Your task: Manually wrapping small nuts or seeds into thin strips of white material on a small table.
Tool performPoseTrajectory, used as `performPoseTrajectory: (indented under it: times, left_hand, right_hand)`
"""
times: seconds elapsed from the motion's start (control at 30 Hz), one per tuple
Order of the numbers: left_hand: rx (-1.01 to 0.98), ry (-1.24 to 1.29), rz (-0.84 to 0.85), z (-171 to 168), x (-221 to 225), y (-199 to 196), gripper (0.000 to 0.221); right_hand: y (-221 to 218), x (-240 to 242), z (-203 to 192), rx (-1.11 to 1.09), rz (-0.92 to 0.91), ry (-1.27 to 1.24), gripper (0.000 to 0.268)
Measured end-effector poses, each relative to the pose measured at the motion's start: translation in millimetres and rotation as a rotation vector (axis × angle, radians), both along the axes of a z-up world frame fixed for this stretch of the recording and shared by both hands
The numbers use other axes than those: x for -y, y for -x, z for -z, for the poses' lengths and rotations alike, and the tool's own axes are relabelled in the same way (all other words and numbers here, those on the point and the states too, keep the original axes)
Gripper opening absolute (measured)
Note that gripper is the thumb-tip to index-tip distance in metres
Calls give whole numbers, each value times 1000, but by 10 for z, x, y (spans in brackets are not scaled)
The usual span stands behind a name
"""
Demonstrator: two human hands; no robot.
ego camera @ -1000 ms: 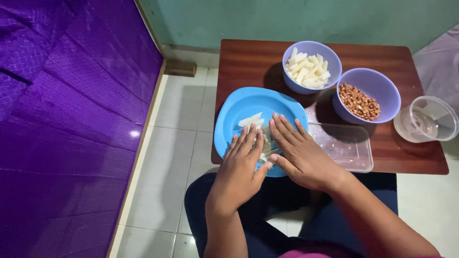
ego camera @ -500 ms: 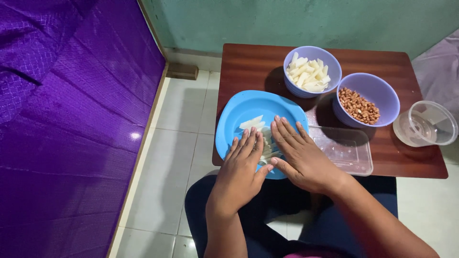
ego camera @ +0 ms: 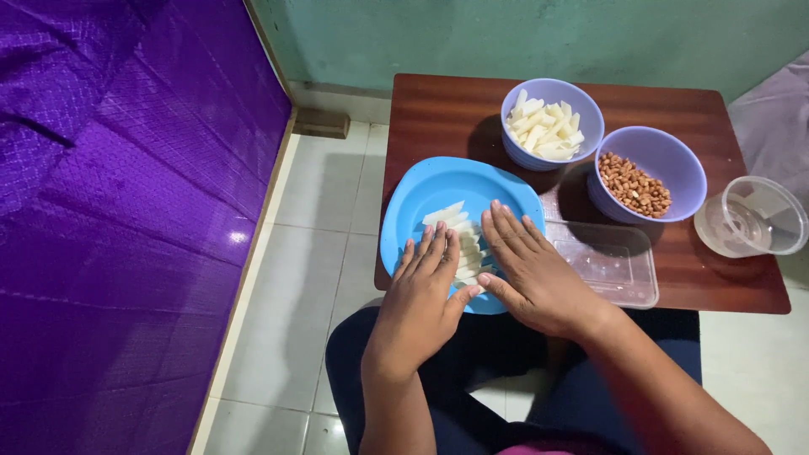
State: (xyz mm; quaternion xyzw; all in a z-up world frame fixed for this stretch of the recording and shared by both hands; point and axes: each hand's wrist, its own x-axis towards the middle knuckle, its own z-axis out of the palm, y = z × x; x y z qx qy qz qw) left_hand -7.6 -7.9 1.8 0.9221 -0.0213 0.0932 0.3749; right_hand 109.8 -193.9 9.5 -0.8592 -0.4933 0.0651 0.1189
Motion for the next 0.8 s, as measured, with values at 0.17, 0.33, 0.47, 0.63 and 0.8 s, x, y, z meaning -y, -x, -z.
performPoseTrajectory:
  times: [0.17, 0.33, 0.47, 0.63, 0.8]
  left_hand:
    - [-10, -83, -89, 6, -23, 3, 67]
    - [-47, -101, -170, 3, -32, 5, 68]
    - [-93, -60, -206, -38, -33, -22, 63]
    - [-81, -49, -244, -64, -49, -52, 60]
    - [-38, -20, -271, -39, -44, -83, 57]
  right_hand:
    - [-46, -15, 4, -19, 36, 6, 82]
    - [-111, -51, 1, -30, 66, 24, 83]
    - [-190, -61, 38, 7, 54, -7, 78]
    - [-251, -138, 27, 27, 48, -43, 71]
    - [-295, -205, -22, 53, 45, -86, 62]
